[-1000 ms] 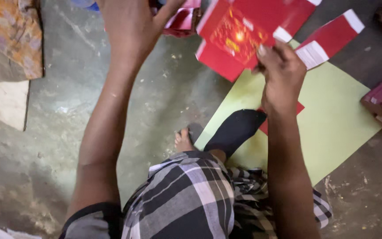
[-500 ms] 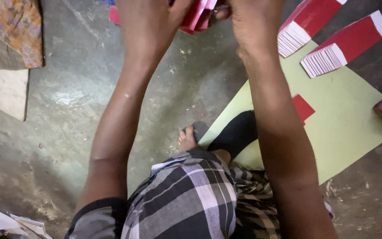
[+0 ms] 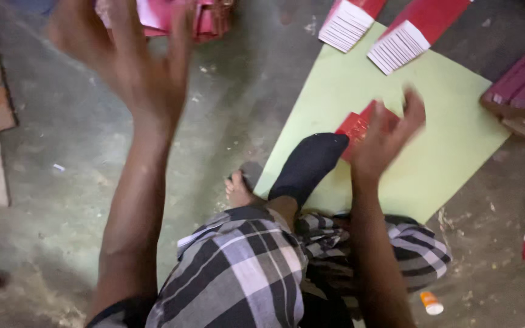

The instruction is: The person sits on the floor and assembles small red booklets by inserting white paper stacks into red covers, folding the covers, and pressing the edges to secure them. The person repeats this process for multiple booklets, placing finished units aside.

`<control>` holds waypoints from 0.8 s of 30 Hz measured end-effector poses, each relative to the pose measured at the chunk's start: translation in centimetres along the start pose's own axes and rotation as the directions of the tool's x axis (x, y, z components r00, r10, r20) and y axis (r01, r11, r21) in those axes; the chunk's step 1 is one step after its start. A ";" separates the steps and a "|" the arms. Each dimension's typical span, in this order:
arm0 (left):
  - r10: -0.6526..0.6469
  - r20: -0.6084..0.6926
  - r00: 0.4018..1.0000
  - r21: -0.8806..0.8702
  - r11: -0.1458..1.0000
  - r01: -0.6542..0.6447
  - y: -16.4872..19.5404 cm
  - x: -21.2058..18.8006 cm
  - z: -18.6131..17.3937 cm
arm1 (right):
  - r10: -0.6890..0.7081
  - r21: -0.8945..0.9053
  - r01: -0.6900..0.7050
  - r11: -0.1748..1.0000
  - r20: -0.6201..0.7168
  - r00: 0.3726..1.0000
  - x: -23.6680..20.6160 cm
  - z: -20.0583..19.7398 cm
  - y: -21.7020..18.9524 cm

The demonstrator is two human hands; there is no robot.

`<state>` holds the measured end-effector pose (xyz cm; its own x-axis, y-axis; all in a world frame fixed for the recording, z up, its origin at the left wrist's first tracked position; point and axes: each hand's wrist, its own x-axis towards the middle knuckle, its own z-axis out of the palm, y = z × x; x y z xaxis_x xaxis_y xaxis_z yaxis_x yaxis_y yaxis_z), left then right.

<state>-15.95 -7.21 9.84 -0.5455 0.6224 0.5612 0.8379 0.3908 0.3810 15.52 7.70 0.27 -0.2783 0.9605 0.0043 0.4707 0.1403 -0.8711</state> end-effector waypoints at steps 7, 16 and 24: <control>0.305 0.395 0.867 -0.514 0.855 -0.066 9.9 -8.0 9.5 | 0.584 0.390 -0.567 0.726 0.086 0.807 -8.3 -5.6 12.8; 0.369 0.679 0.635 -0.578 0.802 0.151 13.1 -17.4 12.1 | 0.524 0.180 -0.575 0.798 0.265 0.809 -3.5 -7.2 12.2; 0.417 0.628 0.657 -0.592 0.804 0.055 12.8 -18.8 13.5 | 0.488 -0.690 -0.018 0.723 0.493 0.721 -1.2 -24.9 14.7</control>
<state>5.31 -4.75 -5.71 0.0025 0.9978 0.0659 0.6332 -0.0525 0.7722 43.64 14.60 -0.25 -0.3831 0.6421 -0.6640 0.9234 0.2499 -0.2912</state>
